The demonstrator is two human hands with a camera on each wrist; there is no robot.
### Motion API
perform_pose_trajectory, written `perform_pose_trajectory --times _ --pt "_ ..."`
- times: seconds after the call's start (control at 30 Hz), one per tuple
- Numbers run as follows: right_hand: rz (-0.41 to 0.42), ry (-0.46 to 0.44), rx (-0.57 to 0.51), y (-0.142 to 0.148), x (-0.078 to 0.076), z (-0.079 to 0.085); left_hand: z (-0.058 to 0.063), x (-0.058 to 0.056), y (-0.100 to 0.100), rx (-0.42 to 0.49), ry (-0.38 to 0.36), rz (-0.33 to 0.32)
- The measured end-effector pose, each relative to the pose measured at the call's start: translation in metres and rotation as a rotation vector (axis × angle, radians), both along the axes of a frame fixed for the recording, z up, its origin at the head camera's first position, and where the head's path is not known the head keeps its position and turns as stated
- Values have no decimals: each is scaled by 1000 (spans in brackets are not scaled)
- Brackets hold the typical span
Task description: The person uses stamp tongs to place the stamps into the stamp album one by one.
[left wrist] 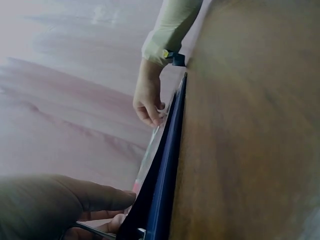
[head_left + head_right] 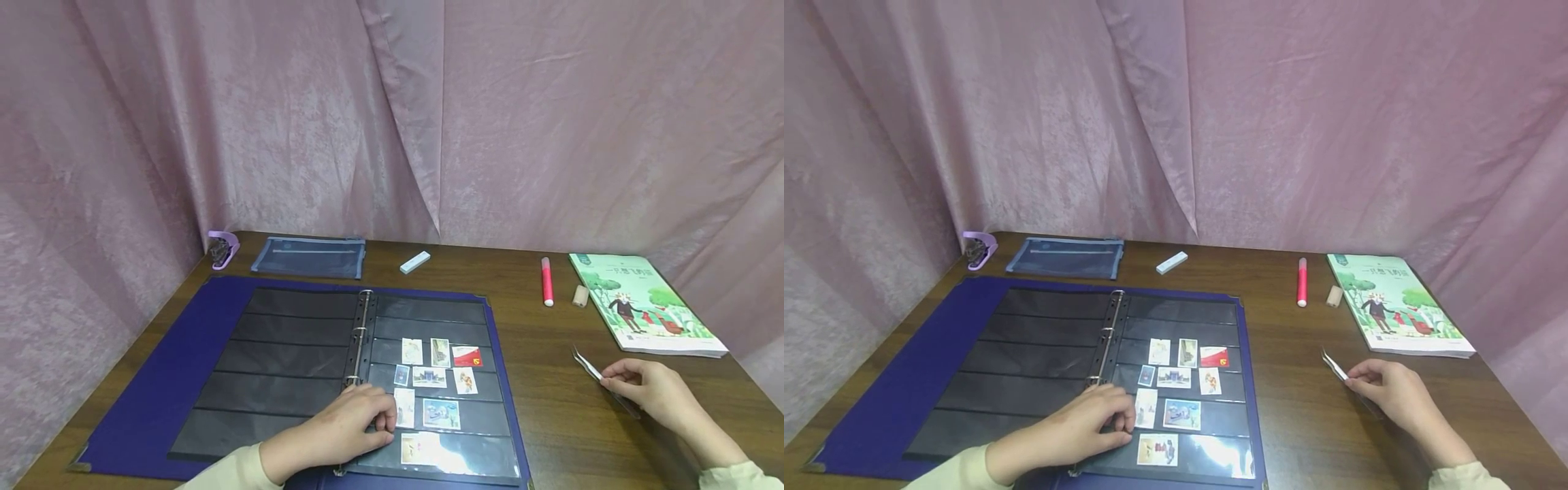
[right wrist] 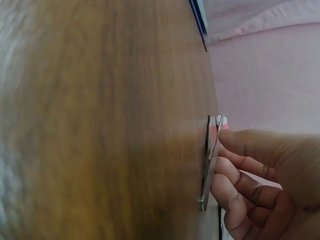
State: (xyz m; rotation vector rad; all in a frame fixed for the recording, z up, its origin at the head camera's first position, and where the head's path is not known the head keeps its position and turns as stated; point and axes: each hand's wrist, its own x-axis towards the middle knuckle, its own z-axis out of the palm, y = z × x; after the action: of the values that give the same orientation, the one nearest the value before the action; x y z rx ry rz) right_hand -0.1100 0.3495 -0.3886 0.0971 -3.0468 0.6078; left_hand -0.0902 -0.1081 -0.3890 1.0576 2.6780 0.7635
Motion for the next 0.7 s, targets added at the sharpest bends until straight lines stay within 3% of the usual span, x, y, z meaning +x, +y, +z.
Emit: perform_pose_trajectory --times 0.37,0.57,0.7 --pt "-11 65 -27 -3 2 7 5 4 -2 -49 32 -6" --pt "-19 103 -8 -6 0 16 19 5 -2 -123 147 -19" --pt "-2 169 -36 -12 -2 23 31 1 -4 -147 178 -2"
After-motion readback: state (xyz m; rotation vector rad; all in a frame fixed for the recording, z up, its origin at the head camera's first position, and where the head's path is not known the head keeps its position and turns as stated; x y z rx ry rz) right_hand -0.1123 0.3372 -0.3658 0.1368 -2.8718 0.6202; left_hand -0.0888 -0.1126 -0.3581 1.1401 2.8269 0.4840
